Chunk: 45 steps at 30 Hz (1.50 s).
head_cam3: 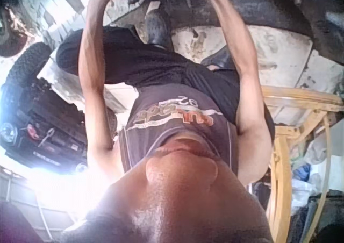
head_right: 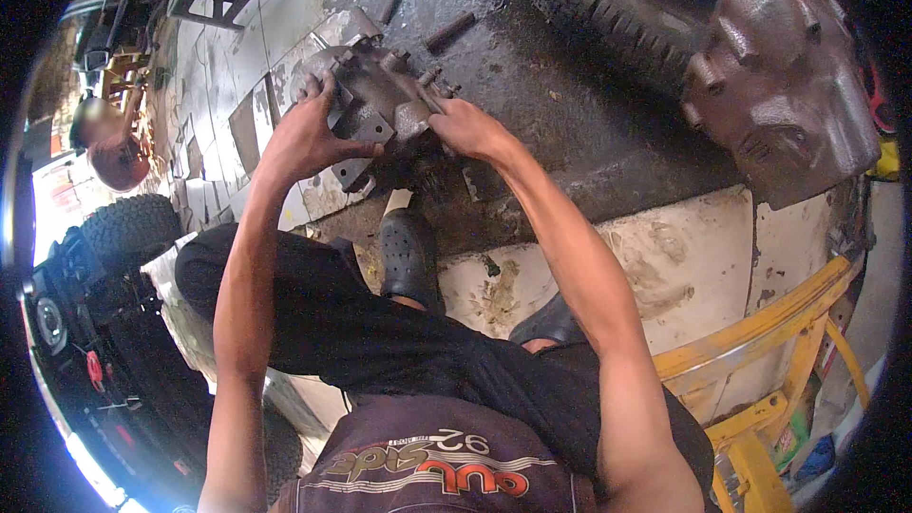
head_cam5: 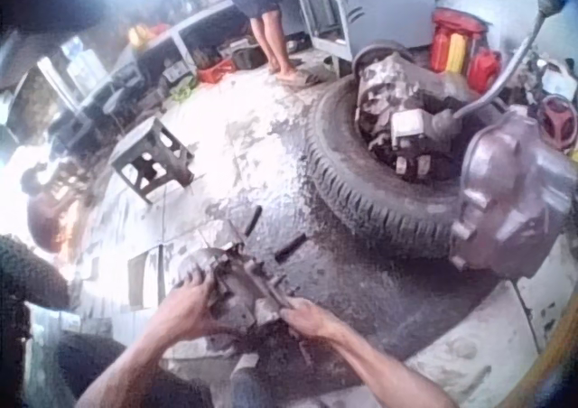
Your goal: The person sits on the floor and assembles a mechanical part, likely a brake caliper, by inserting and tightening bolts with their hands. They repeatedly adjust the position of the part and the bolts to ensure proper alignment and fit.
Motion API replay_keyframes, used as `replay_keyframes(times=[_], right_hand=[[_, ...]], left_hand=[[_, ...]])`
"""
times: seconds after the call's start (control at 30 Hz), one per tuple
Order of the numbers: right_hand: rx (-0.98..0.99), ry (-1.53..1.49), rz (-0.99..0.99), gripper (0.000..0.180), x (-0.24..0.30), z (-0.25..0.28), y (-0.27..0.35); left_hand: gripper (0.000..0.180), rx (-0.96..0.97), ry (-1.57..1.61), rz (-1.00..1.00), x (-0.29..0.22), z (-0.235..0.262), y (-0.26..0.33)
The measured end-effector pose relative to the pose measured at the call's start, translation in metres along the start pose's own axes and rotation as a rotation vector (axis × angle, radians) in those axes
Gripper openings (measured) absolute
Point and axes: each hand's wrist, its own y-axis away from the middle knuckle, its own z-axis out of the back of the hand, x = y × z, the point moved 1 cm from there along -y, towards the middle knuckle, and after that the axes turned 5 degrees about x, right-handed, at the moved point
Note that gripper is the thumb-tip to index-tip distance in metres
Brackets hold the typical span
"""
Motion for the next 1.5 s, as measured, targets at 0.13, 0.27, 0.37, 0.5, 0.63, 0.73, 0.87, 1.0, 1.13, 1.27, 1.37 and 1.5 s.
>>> replay_keyframes(times=[0.13,0.27,0.37,0.5,0.63,0.73,0.87,1.0,1.13,1.27,1.37,1.5], right_hand=[[0.015,-0.103,0.21,0.03,-0.012,0.004,0.008],[-0.015,-0.116,0.178,0.033,-0.026,-0.002,-0.011],[0.092,-0.288,0.059,0.036,-0.011,-0.004,0.005],[-0.005,-0.313,0.045,0.046,-0.015,0.004,0.008],[-0.123,-0.106,0.052,0.056,-0.019,-0.006,-0.001],[-0.169,-0.103,0.078,0.069,-0.008,-0.018,0.011],[-0.136,-0.02,-0.069,0.083,0.005,-0.016,0.0],[-0.096,-0.047,0.014,0.086,0.009,-0.011,0.023],[-0.261,0.094,0.061,0.084,0.005,-0.023,0.007],[-0.135,0.121,-0.027,0.078,0.013,-0.014,0.019],[-0.206,0.132,-0.022,0.07,0.006,-0.013,0.001],[-0.224,0.175,-0.066,0.067,0.002,-0.013,-0.006]], left_hand=[[0.142,-0.006,-0.03,0.018,0.002,0.004,0.001],[0.142,0.013,-0.029,0.004,-0.003,0.002,0.0],[0.142,-0.005,-0.025,-0.003,0.003,-0.002,0.002],[0.142,0.015,-0.027,0.007,-0.001,0.003,-0.003],[0.143,0.05,0.002,0.005,0.003,-0.002,-0.005],[0.144,-0.038,-0.06,-0.007,0.004,-0.003,-0.001],[0.142,0.071,-0.089,0.052,-0.008,0.01,-0.003],[0.145,0.067,-0.031,0.026,-0.002,0.008,-0.004],[0.143,0.036,-0.073,0.014,-0.006,0.005,-0.006],[0.142,0.038,-0.016,0.014,-0.001,0.005,0.0],[0.143,0.037,-0.086,0.009,-0.005,0.004,-0.004],[0.145,0.12,-0.004,0.038,-0.003,0.007,-0.007]])
